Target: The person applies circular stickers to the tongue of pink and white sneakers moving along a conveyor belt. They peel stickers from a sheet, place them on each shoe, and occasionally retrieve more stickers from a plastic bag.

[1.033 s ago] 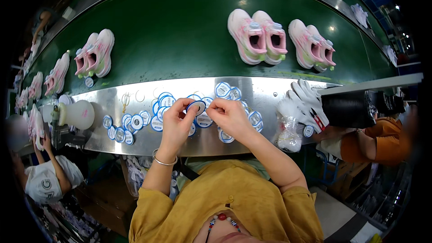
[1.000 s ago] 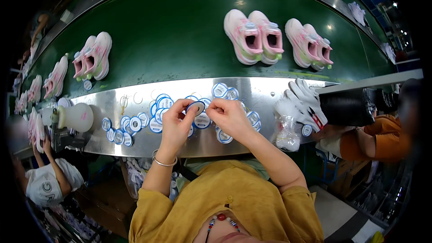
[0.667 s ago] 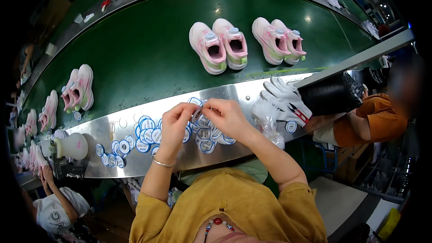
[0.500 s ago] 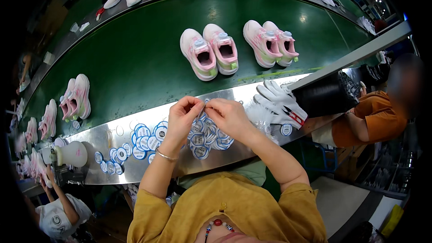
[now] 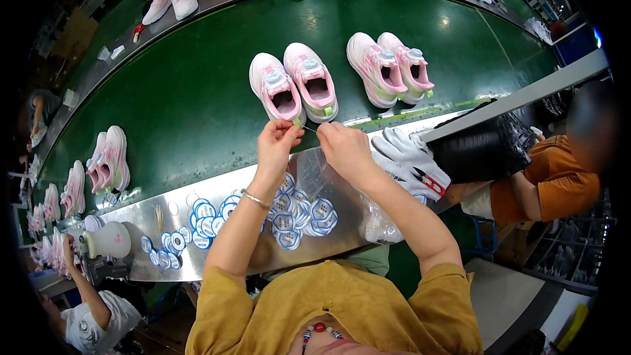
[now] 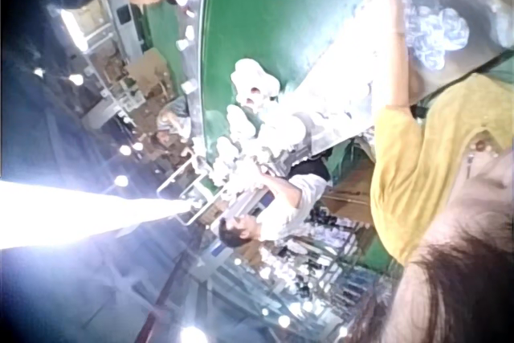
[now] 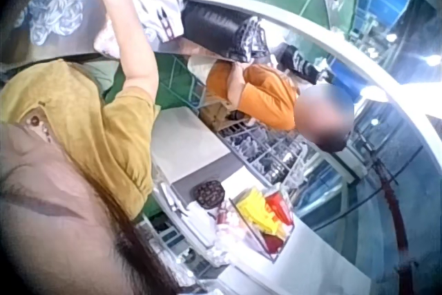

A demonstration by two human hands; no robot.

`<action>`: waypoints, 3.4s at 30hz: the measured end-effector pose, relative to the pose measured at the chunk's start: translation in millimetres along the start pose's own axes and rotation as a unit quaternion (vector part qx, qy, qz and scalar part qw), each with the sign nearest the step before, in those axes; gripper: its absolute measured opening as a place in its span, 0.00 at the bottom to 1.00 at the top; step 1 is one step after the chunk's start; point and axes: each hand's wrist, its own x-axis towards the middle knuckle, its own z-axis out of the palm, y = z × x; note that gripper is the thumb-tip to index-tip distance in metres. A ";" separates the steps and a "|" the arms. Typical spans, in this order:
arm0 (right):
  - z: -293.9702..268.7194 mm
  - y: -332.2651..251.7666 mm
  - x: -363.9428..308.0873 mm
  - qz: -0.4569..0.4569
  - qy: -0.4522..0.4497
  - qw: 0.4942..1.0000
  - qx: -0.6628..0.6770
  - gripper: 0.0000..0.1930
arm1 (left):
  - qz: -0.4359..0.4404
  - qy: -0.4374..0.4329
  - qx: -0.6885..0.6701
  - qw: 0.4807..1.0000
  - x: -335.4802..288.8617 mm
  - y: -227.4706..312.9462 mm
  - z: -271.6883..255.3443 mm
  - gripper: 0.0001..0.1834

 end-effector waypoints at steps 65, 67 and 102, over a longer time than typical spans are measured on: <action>42.0 -28.2 71.1 0.043 -0.084 0.786 0.611 0.04 | 0.118 -0.130 0.045 0.983 5.7 49.8 -69.4 0.15; 40.0 -28.8 72.3 0.056 -0.108 0.778 0.617 0.04 | 0.109 -0.137 0.054 0.983 4.9 51.9 -70.5 0.17; 69.6 -41.5 94.5 -0.122 -0.099 0.880 0.448 0.04 | 0.063 -0.158 0.147 0.974 22.9 60.1 -112.3 0.23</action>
